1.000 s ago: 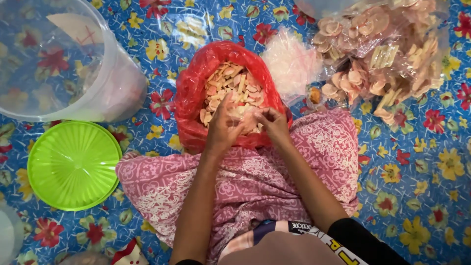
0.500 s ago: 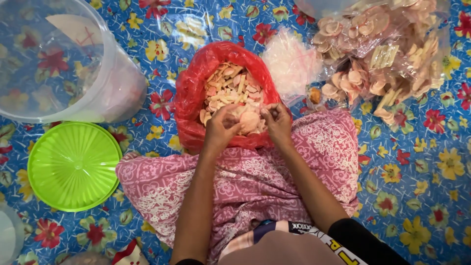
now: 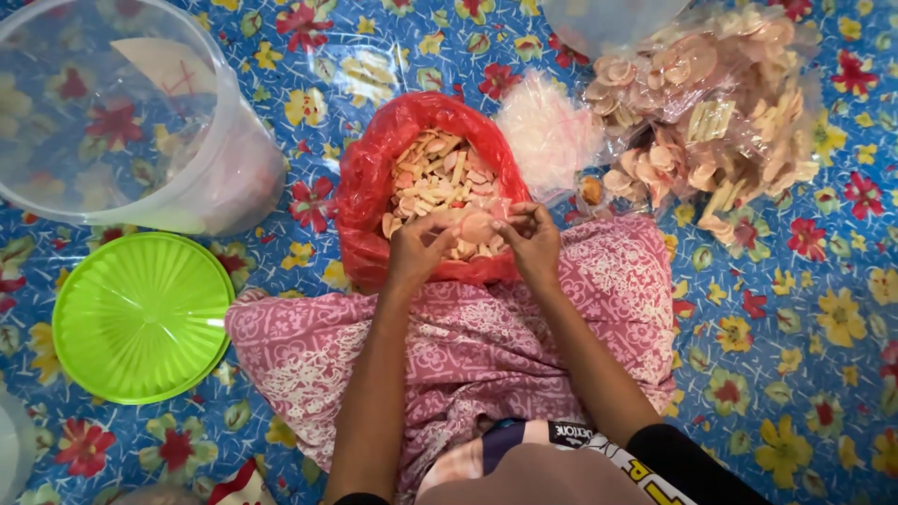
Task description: Sorting through small crackers in a red plastic bag to inspect or separate them
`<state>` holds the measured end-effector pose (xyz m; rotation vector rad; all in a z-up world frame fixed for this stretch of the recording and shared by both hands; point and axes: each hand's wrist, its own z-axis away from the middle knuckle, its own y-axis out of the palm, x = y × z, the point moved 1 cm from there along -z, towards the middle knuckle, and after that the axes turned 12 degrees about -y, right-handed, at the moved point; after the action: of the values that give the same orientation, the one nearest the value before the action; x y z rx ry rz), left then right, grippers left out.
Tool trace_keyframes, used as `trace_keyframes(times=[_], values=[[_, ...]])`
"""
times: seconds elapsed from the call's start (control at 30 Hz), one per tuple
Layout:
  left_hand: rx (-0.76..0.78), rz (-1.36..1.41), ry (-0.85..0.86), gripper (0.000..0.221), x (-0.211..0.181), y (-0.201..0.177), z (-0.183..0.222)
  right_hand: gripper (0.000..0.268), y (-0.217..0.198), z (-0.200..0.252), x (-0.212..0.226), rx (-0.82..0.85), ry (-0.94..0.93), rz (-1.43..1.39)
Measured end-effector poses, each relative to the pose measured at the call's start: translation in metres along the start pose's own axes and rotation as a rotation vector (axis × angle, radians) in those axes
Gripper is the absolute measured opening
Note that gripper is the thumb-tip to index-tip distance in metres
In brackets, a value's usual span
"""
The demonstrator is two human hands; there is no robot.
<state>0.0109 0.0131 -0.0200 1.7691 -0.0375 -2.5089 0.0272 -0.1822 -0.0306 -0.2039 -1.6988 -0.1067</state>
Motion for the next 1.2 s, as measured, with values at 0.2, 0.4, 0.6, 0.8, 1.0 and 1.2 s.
trace_keyframes(times=[0.2, 0.4, 0.6, 0.8, 1.0, 1.2], values=[[0.034, -0.043, 0.016, 0.016, -0.009, -0.001, 0.003, 0.031, -0.007, -0.002, -0.003, 0.059, -0.05, -0.028], [0.043, 0.052, 0.021, 0.031, -0.008, -0.002, 0.001, 0.03, -0.008, -0.005, -0.002, 0.172, -0.089, -0.02], [-0.316, -0.339, 0.244, 0.037, 0.003, -0.002, 0.001, 0.052, 0.012, -0.002, 0.051, 0.207, 0.011, -0.177], [-0.379, -0.38, 0.391, 0.046, -0.004, -0.004, 0.004, 0.048, 0.019, -0.004, 0.028, 0.259, -0.033, -0.098], [-0.327, -0.209, 0.294, 0.048, -0.024, -0.008, 0.013, 0.046, 0.027, -0.008, 0.036, 0.332, -0.014, -0.15], [-0.062, -0.165, 0.431, 0.075, -0.06, -0.014, 0.029, 0.049, 0.028, -0.026, 0.041, 0.418, -0.011, -0.18]])
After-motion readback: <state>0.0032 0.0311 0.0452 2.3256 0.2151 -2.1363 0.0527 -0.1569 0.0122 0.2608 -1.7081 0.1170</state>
